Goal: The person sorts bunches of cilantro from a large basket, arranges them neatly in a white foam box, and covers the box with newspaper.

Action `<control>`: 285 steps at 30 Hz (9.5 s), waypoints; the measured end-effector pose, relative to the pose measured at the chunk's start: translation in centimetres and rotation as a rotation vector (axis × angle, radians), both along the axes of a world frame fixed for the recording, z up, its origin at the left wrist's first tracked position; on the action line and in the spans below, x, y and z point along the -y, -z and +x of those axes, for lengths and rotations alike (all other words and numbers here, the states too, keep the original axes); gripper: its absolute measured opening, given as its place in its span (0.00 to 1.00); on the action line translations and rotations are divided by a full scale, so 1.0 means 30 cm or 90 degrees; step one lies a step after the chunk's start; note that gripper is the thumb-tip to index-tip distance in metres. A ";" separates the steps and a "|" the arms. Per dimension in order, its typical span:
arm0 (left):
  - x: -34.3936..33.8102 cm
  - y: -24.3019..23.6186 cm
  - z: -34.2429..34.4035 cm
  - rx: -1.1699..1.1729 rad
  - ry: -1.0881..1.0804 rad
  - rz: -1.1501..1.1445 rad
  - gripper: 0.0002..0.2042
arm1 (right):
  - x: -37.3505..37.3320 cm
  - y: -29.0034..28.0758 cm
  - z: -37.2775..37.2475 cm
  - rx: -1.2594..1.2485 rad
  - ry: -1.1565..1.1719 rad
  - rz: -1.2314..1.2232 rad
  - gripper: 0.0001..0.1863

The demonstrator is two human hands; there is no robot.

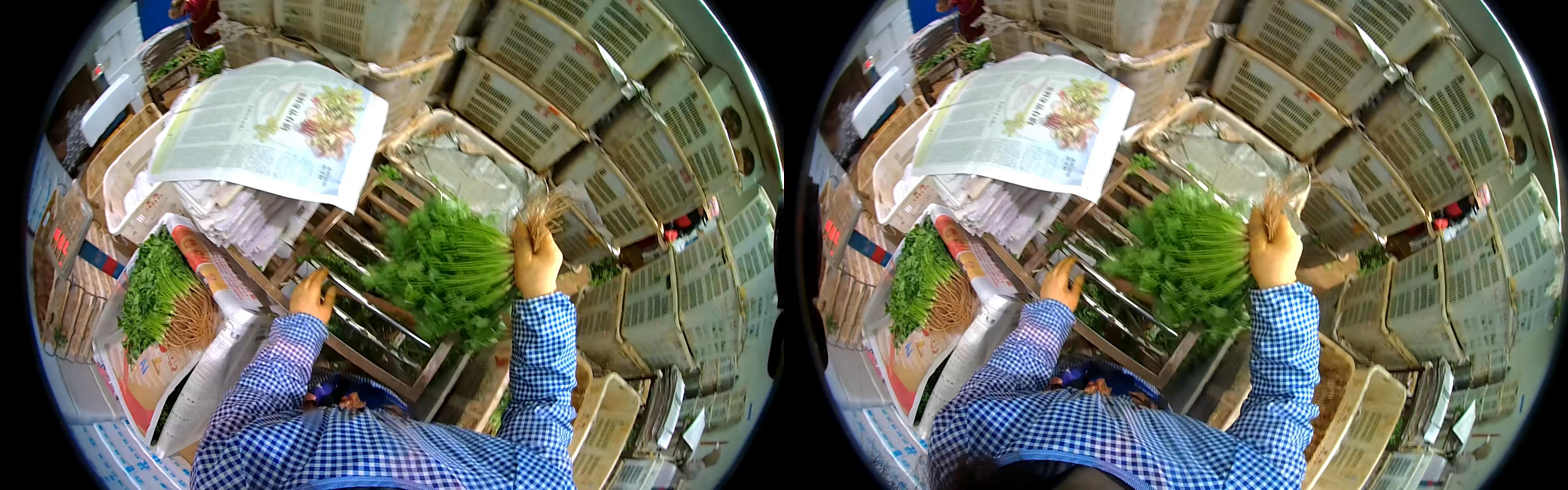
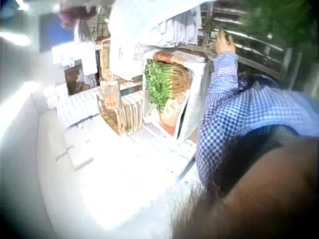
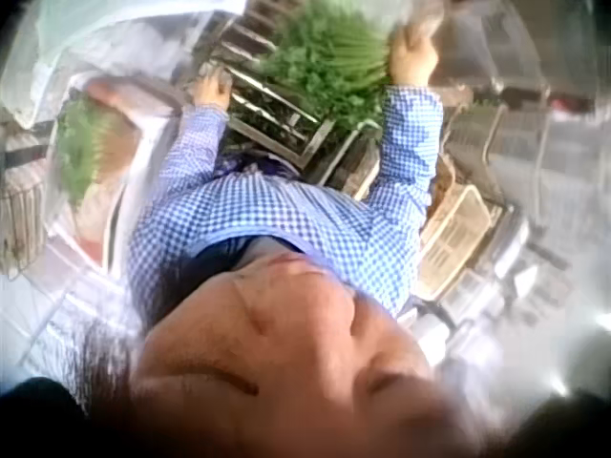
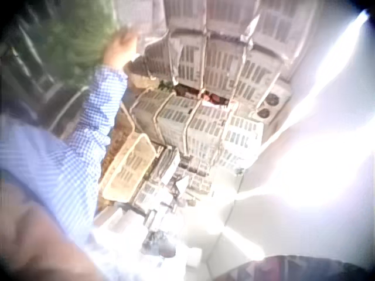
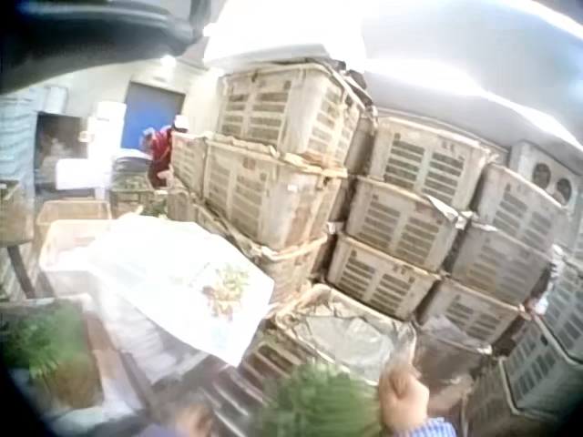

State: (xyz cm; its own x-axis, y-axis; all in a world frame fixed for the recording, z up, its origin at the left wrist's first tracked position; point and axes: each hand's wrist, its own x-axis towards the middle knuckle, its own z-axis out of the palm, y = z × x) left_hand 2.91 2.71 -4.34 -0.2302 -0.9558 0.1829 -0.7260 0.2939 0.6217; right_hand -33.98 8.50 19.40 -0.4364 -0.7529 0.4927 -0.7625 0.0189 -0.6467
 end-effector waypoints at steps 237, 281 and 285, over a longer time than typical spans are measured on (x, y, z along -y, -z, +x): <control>-1.180 0.168 -1.596 -0.422 -0.184 1.447 0.08 | -1.412 1.510 -0.198 0.369 0.406 0.788 0.51; 0.017 0.155 -0.065 -0.694 0.235 0.811 0.18 | -1.617 1.294 -0.212 0.691 0.976 -0.223 0.11; -0.017 0.117 -0.082 -0.602 -0.026 0.798 0.17 | -1.468 0.969 -0.190 0.707 0.652 -0.533 0.12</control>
